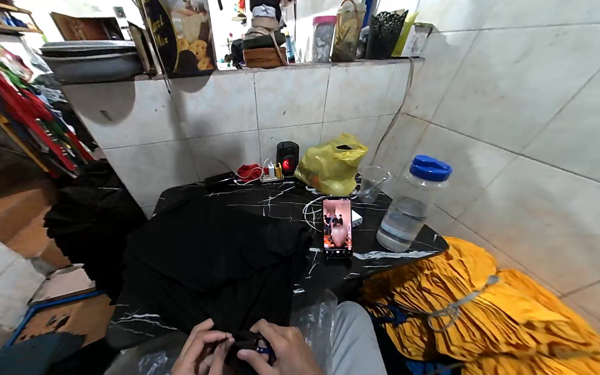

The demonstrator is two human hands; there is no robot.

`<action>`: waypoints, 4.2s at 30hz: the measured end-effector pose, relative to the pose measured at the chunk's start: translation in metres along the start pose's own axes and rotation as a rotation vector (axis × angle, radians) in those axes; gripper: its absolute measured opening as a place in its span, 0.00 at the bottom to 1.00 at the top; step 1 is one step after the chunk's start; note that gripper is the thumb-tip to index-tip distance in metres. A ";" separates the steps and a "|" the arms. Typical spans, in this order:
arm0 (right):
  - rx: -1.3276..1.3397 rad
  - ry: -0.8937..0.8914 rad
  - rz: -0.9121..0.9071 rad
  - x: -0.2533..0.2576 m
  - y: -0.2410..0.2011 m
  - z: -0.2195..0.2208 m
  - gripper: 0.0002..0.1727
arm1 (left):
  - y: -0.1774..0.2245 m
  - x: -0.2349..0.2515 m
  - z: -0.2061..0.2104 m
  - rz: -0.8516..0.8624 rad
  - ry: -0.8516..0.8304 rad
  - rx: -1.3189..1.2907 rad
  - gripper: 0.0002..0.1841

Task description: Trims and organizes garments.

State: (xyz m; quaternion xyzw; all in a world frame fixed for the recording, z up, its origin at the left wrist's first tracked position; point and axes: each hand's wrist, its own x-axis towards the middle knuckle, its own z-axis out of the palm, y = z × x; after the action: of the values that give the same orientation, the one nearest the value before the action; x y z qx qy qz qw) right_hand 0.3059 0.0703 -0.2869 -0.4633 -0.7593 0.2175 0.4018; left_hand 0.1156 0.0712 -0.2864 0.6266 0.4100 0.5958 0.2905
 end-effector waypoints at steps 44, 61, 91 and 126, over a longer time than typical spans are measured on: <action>1.100 0.077 0.545 0.010 -0.005 0.016 0.07 | -0.003 0.000 0.008 0.180 -0.036 0.375 0.08; 0.428 0.228 0.132 0.009 -0.009 0.022 0.09 | 0.006 -0.003 0.022 0.072 0.042 0.148 0.03; 0.738 0.161 0.250 0.021 0.010 0.013 0.09 | 0.018 -0.006 -0.011 -0.081 -0.656 0.358 0.11; 0.508 0.249 0.494 -0.009 -0.023 0.021 0.14 | 0.000 0.126 0.020 0.276 0.085 0.599 0.21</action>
State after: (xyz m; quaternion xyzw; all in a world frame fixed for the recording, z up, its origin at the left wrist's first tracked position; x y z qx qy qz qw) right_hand 0.2787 0.0524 -0.2867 -0.5411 -0.4916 0.4314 0.5286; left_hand 0.1294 0.1824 -0.2247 0.7083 0.4902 0.5080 -0.0075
